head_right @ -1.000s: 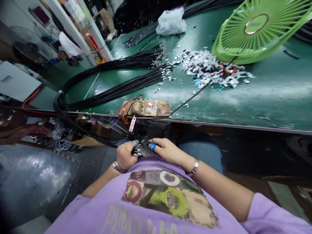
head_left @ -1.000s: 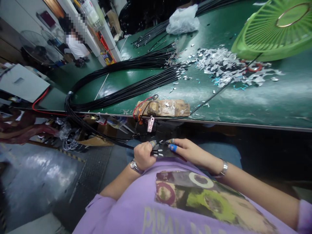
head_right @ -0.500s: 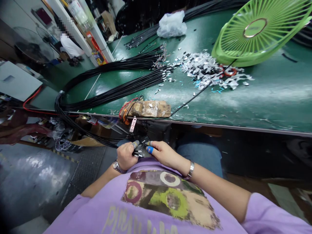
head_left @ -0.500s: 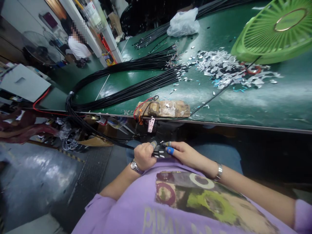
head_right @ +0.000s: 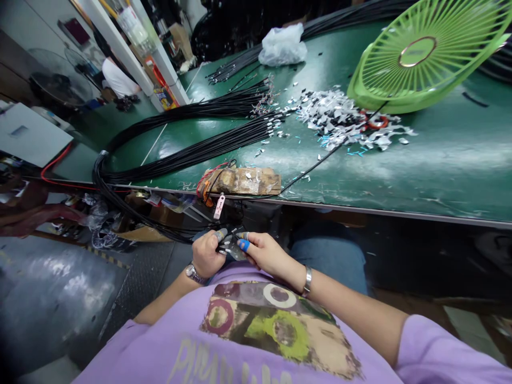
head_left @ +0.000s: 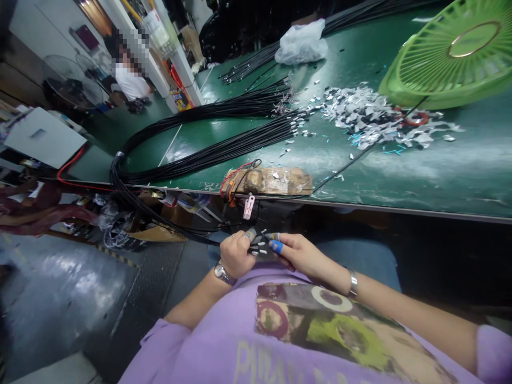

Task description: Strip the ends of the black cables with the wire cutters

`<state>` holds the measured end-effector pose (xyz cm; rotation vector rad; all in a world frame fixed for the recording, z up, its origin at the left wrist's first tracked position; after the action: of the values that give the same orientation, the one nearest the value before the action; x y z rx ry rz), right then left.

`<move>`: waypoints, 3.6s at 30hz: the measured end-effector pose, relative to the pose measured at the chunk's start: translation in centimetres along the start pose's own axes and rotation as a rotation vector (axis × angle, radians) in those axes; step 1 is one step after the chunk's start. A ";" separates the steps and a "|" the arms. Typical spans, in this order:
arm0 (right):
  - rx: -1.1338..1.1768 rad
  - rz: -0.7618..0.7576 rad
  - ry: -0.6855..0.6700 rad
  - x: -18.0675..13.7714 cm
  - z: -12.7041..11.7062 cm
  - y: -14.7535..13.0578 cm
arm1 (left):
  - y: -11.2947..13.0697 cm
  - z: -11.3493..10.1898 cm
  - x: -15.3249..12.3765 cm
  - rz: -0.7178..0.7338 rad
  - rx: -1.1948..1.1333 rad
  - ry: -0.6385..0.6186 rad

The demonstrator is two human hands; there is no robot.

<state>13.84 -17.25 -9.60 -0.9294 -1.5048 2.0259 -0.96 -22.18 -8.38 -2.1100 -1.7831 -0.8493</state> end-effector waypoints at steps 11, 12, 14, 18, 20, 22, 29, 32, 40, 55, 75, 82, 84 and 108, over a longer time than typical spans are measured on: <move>0.142 0.049 -0.017 0.1 0.3 0.0 | -0.6 0.3 -0.3 -0.057 -0.040 -0.014; 0.129 0.046 -0.012 0.2 0.3 0.0 | -0.7 0.3 -0.2 -0.068 -0.068 -0.013; 0.096 0.037 -0.006 0.3 0.2 0.0 | -0.8 0.2 -0.1 -0.110 -0.122 -0.032; 0.006 -0.002 -0.032 0.5 0.2 -0.3 | -1.2 -0.2 0.6 -0.315 -0.376 -0.174; -0.041 -0.054 -0.066 0.7 0.4 -0.7 | -1.5 -0.5 1.2 -0.463 -0.588 -0.257; -0.104 -0.124 -0.104 1.0 0.5 -1.2 | -1.9 -0.8 1.6 -0.622 -0.776 -0.331; -0.436 -0.452 -0.213 1.9 1.1 -1.4 | -3.5 -1.1 0.9 -1.125 -1.307 -0.708; -0.575 -0.579 -0.212 2.2 1.3 -1.3 | -4.0 -1.1 0.3 -1.207 -1.415 -0.760; -0.681 -0.683 -0.046 1.9 0.9 -1.5 | -3.9 -0.4 -0.1 -1.187 -1.414 -0.777; 0.268 0.155 -0.129 1.9 0.9 0.1 | -1.4 -0.1 0.5 -0.643 -0.850 -0.403; -0.212 -0.022 -0.332 2.4 -0.4 -1.1 | -2.0 0.5 0.3 -0.459 -0.873 -0.862; 0.407 0.244 -0.201 2.1 0.9 1.3 | -1.8 0.6 0.0 -0.550 -0.944 -0.648; 0.481 0.254 -0.172 1.9 1.2 1.2 | -1.6 0.6 -0.2 -0.574 -0.870 -0.533; 0.142 -0.084 -0.032 1.0 0.7 -0.6 | -2.2 1.4 -0.7 -0.676 -0.573 -0.271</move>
<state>12.59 -16.80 -9.14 -0.7688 -1.3727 2.0654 -2.75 -21.47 -10.28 -1.9846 -2.7397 -1.4328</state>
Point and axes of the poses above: each hand's wrist, its own x-axis towards the middle knuckle, its own z-axis out of the palm, y = z × x, the point moved 3 cm from there along x, towards the middle knuckle, and after that the axes turned 6 degrees about -z, right-handed, at the moved point
